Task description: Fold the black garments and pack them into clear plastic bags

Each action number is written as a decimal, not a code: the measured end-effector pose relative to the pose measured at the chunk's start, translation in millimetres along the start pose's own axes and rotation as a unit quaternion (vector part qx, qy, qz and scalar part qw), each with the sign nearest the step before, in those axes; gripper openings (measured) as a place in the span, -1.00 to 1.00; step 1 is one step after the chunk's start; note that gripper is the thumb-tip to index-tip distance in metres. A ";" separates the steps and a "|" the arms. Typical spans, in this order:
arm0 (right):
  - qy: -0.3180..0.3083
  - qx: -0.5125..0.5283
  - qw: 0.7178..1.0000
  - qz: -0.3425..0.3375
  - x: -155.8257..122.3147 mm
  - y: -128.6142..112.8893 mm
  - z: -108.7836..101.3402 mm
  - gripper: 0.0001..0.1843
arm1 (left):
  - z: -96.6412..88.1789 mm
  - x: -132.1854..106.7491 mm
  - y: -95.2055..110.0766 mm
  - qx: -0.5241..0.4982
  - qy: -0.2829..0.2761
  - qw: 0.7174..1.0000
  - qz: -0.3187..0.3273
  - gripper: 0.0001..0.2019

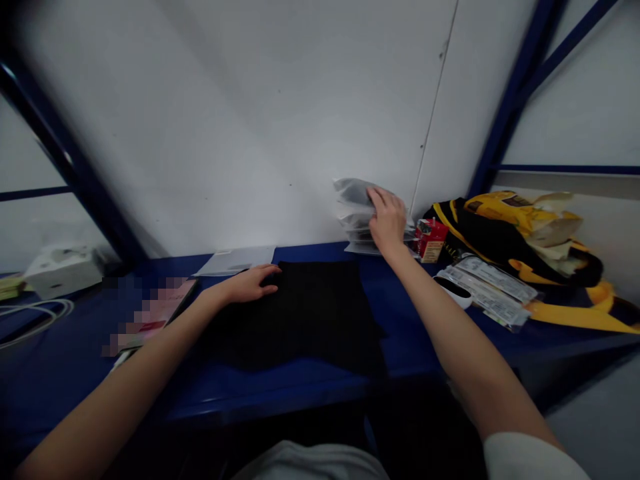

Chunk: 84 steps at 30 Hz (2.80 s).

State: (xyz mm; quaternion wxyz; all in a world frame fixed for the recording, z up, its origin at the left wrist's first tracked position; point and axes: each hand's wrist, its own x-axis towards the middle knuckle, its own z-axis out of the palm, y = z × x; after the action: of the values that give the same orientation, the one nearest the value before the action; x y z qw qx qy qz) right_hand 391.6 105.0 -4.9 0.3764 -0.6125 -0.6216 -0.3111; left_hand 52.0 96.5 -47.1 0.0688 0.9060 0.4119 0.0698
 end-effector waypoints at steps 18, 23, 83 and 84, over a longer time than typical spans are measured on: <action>-0.119 -0.115 0.986 0.018 -15.9 65.8 48.6 -0.45 | -13.5 -2.6 12.6 -0.009 -0.013 1.000 -0.021 -0.72; -0.092 -0.095 0.991 0.032 -5.0 40.4 30.7 -0.43 | 2.6 5.2 -4.9 0.006 0.062 0.997 -0.049 -0.71; -0.733 0.275 0.622 0.023 -9.3 -20.4 4.2 -0.73 | -32.0 -8.4 9.9 -0.163 -0.167 0.968 -0.090 -0.80; -0.734 0.262 0.626 0.021 -10.2 -22.3 6.0 -0.73 | -30.8 -7.6 10.5 -0.153 -0.170 0.969 -0.093 -0.81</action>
State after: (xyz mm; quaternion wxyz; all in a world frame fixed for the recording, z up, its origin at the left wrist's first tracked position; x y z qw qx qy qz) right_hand 368.6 103.4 -15.0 -0.0536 -0.5266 -0.7338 0.4259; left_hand 49.2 86.0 -15.4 0.2815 0.8413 0.4606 -0.0298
